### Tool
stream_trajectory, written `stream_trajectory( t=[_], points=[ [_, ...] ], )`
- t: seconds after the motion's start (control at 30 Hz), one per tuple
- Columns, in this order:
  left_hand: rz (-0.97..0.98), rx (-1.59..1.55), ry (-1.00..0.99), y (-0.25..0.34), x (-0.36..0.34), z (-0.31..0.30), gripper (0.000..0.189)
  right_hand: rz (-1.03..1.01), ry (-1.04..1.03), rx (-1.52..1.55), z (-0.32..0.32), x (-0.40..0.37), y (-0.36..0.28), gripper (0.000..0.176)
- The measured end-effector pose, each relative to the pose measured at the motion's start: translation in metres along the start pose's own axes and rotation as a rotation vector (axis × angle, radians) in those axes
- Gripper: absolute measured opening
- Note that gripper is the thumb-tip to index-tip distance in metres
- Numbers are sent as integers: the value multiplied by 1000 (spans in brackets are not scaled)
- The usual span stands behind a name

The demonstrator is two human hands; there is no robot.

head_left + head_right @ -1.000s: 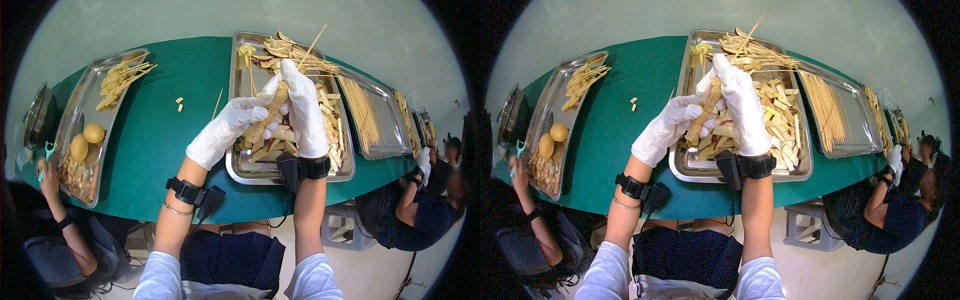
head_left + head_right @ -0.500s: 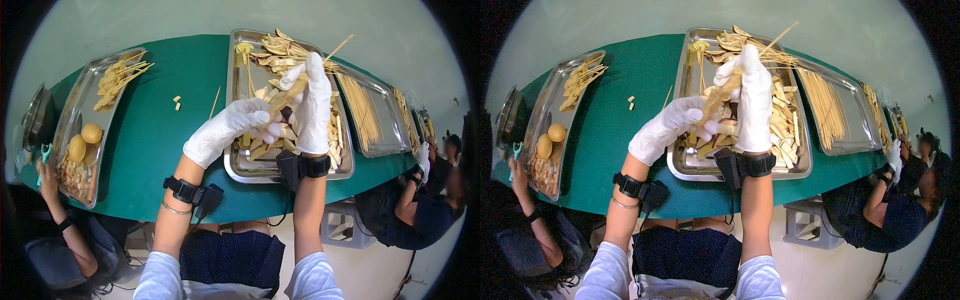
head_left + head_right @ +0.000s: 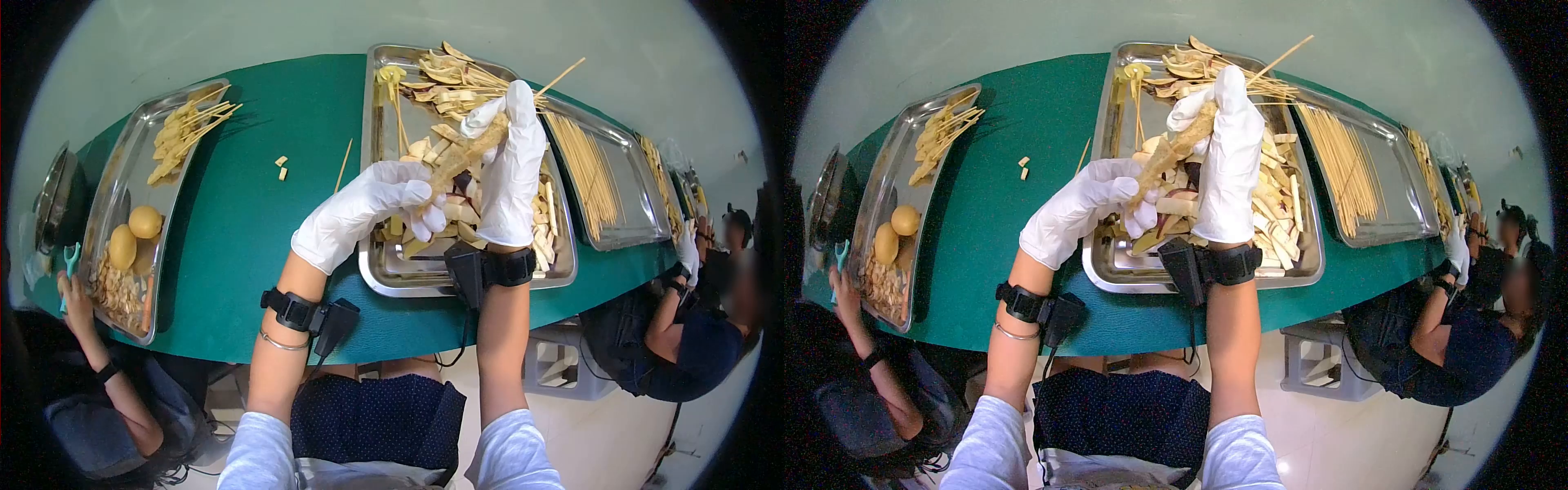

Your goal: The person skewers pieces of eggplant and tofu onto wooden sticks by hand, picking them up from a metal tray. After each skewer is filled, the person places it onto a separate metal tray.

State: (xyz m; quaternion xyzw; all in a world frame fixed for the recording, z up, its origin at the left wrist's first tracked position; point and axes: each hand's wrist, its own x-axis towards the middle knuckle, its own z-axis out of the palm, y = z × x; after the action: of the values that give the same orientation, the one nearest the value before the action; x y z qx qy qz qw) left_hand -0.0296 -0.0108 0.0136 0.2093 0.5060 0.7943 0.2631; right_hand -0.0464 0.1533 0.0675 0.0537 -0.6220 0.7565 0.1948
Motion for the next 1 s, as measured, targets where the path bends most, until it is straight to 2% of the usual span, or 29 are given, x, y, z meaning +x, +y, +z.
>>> stream_trajectory(
  t=[0.03, 0.13, 0.2, 0.27, 0.37, 0.7, 0.8, 1.0],
  points=[
    [12, -1, -1, -2, 1, -1, 40, 3, 3, 33, 0, -1, -1, 46],
    [72, -34, 18, -2, 2, 1, 45, -57, -65, -68, -4, 5, 5, 57],
    [144, -94, 59, 2, 0, 12, 47, 30, -193, -83, -3, 8, 10, 56],
    [114, -115, 51, 0, 2, 7, 49, 58, -335, -164, -1, 6, 7, 56],
    [67, -102, 22, -2, 0, 1, 49, 108, -411, -230, 0, 7, 7, 57],
    [-2, -161, 47, 2, -3, 9, 37, 84, -350, -219, -1, 7, 9, 54],
    [-9, -69, 21, 0, -4, 4, 45, 151, -359, -187, 4, 2, 5, 49],
    [58, -126, 59, -7, 3, -2, 42, 115, -411, -163, 4, 2, 7, 47]
  ],
)
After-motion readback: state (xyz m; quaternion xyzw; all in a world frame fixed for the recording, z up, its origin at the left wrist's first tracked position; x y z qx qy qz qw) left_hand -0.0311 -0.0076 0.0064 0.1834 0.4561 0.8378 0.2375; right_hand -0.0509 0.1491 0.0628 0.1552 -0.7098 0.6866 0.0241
